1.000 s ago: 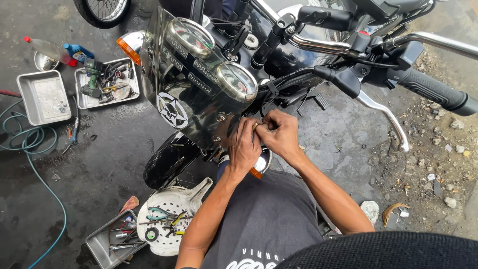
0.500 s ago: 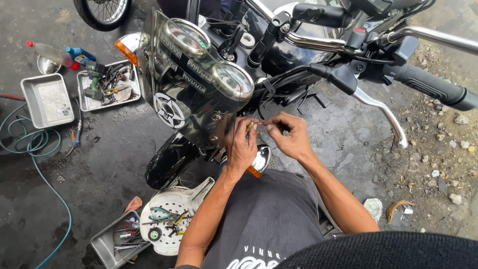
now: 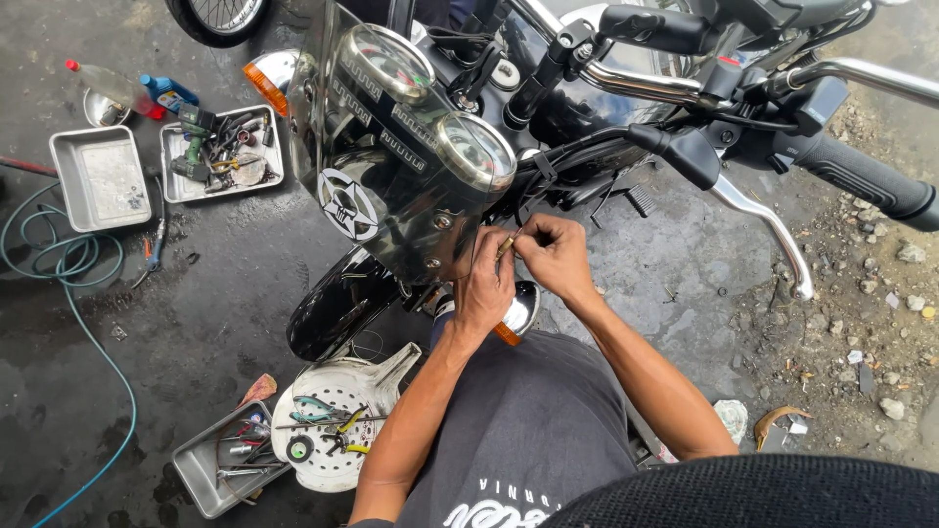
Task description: Repairing the electrical wiring and testing the front lights of a motorcycle using a test light.
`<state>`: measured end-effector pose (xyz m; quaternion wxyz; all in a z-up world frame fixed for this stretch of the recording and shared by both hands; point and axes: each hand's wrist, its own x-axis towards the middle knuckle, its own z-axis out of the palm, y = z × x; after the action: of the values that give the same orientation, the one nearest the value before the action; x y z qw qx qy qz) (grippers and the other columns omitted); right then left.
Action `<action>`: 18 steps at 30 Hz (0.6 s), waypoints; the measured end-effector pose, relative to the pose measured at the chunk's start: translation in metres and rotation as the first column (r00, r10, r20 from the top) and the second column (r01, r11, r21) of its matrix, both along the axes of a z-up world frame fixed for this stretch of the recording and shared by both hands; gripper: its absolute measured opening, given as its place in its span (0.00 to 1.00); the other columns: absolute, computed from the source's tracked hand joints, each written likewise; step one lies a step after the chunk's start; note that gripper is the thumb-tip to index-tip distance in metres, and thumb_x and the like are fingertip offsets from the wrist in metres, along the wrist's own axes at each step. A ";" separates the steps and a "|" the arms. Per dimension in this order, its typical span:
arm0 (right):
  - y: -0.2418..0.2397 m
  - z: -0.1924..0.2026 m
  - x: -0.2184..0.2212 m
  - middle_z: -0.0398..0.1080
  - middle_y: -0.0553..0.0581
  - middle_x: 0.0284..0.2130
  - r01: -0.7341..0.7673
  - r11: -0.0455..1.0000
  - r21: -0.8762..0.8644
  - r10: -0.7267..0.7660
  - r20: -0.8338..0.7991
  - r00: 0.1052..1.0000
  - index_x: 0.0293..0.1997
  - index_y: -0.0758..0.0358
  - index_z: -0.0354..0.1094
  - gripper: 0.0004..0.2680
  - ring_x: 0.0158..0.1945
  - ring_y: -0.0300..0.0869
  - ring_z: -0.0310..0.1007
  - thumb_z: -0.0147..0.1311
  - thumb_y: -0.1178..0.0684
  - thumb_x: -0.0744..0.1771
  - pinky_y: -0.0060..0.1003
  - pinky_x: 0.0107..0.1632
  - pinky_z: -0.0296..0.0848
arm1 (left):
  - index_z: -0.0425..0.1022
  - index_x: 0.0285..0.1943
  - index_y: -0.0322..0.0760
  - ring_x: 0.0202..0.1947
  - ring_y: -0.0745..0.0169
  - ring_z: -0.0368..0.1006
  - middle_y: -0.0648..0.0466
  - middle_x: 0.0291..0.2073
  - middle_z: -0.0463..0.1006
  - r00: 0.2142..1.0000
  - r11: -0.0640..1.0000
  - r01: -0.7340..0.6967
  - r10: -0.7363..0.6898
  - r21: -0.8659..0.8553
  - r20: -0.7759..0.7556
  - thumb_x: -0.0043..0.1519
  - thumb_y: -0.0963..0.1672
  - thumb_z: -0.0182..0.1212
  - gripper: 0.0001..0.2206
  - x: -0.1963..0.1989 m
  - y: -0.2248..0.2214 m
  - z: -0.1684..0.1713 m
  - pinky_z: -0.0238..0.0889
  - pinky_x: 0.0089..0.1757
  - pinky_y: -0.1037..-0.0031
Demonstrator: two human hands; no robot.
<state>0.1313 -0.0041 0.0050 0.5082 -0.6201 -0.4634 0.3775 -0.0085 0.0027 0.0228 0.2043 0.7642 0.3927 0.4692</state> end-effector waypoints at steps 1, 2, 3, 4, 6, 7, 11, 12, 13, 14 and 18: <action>0.000 -0.001 0.001 0.62 0.50 0.12 -0.005 1.000 0.000 0.005 0.001 1.000 0.20 0.58 0.72 0.05 0.21 0.33 0.59 0.55 0.58 0.60 0.30 0.25 0.58 | 0.76 0.43 0.40 0.37 0.48 0.77 0.53 0.33 0.75 1.000 1.000 -0.005 0.005 0.000 0.001 0.66 0.39 0.56 0.04 0.000 0.001 0.000 0.72 0.41 0.66; 0.000 -0.002 0.001 0.63 0.52 0.13 -0.005 0.998 0.064 0.002 0.047 0.999 0.21 0.58 0.72 0.05 0.21 0.35 0.62 0.56 0.59 0.60 0.31 0.25 0.60 | 0.76 0.43 0.40 0.36 0.48 0.77 0.53 0.33 0.75 1.000 1.000 -0.007 0.007 0.000 0.008 0.66 0.39 0.56 0.04 0.000 0.001 0.000 0.72 0.41 0.66; -0.001 -0.004 0.001 0.65 0.54 0.14 -0.007 0.992 0.128 -0.004 0.092 0.996 0.21 0.58 0.72 0.05 0.21 0.36 0.64 0.56 0.59 0.61 0.32 0.26 0.61 | 0.77 0.43 0.39 0.36 0.48 0.77 0.53 0.33 0.75 1.000 1.000 -0.009 0.009 0.000 0.015 0.66 0.39 0.56 0.04 0.000 0.000 0.000 0.72 0.41 0.66; -0.001 -0.017 0.004 0.65 0.54 0.14 -0.010 0.992 0.129 -0.002 0.093 0.996 0.21 0.58 0.72 0.05 0.21 0.36 0.64 0.56 0.59 0.61 0.32 0.26 0.61 | 0.77 0.43 0.39 0.36 0.48 0.77 0.53 0.33 0.75 1.000 1.000 -0.011 0.011 0.000 0.015 0.66 0.39 0.56 0.04 0.000 0.000 0.007 0.72 0.41 0.66; -0.001 -0.044 0.010 0.66 0.59 0.17 -0.031 0.961 0.274 -0.030 0.216 0.976 0.21 0.59 0.71 0.06 0.22 0.48 0.68 0.52 0.63 0.60 0.38 0.27 0.63 | 0.77 0.44 0.39 0.36 0.51 0.78 0.54 0.33 0.76 0.997 1.000 -0.010 0.009 0.009 0.073 0.69 0.41 0.52 0.06 0.000 0.001 0.021 0.72 0.40 0.68; -0.005 -0.043 0.022 0.66 0.59 0.17 -0.033 0.961 0.274 -0.029 0.217 0.976 0.21 0.59 0.71 0.06 0.22 0.48 0.68 0.52 0.63 0.60 0.38 0.27 0.63 | 0.77 0.44 0.39 0.36 0.51 0.78 0.54 0.33 0.76 0.997 1.000 -0.011 0.010 0.009 0.073 0.69 0.41 0.52 0.06 -0.001 0.000 0.007 0.72 0.40 0.68; -0.024 -0.029 0.066 0.65 0.54 0.18 0.044 0.988 0.145 -0.064 0.130 0.989 0.26 0.60 0.73 0.06 0.27 0.38 0.64 0.50 0.63 0.61 0.34 0.32 0.63 | 0.77 0.44 0.39 0.37 0.47 0.78 0.52 0.34 0.77 0.995 1.000 -0.003 0.005 -0.021 0.103 0.69 0.41 0.54 0.06 0.001 -0.001 -0.014 0.72 0.41 0.67; -0.028 -0.022 0.071 0.63 0.50 0.18 0.050 0.997 0.054 -0.054 0.070 0.996 0.29 0.60 0.76 0.06 0.28 0.32 0.60 0.51 0.61 0.61 0.30 0.33 0.61 | 0.77 0.44 0.37 0.37 0.44 0.78 0.50 0.33 0.77 0.993 1.000 0.017 -0.014 -0.023 0.115 0.69 0.40 0.53 0.06 0.001 0.001 -0.009 0.73 0.41 0.65; -0.029 -0.018 0.066 0.63 0.50 0.18 0.055 0.997 0.052 -0.058 0.070 0.996 0.29 0.60 0.76 0.06 0.28 0.32 0.60 0.51 0.61 0.61 0.30 0.33 0.61 | 0.77 0.44 0.37 0.37 0.44 0.78 0.50 0.33 0.77 0.993 0.999 0.021 -0.018 -0.026 0.115 0.69 0.40 0.53 0.06 0.000 0.001 -0.009 0.73 0.41 0.65; -0.029 -0.015 0.061 0.66 0.51 0.19 -0.006 0.997 0.072 0.004 0.025 1.000 0.30 0.60 0.77 0.05 0.28 0.34 0.61 0.54 0.60 0.61 0.31 0.33 0.63 | 0.77 0.45 0.38 0.37 0.47 0.78 0.51 0.34 0.77 0.994 1.000 0.016 -0.014 -0.018 0.107 0.69 0.41 0.53 0.06 0.000 0.001 -0.010 0.73 0.42 0.66; -0.023 0.027 0.023 0.68 0.56 0.18 -0.096 0.990 0.103 0.099 -0.027 0.995 0.31 0.61 0.78 0.02 0.27 0.36 0.64 0.60 0.58 0.62 0.34 0.31 0.64 | 0.77 0.44 0.38 0.37 0.50 0.79 0.52 0.34 0.77 0.994 1.000 0.013 -0.010 -0.023 0.106 0.70 0.41 0.53 0.07 -0.001 0.001 0.006 0.73 0.42 0.68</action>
<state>0.1544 -0.0273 0.0321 0.5275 -0.5639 -0.5037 0.3874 -0.0098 0.0041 0.0286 0.2367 0.7379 0.3823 0.5033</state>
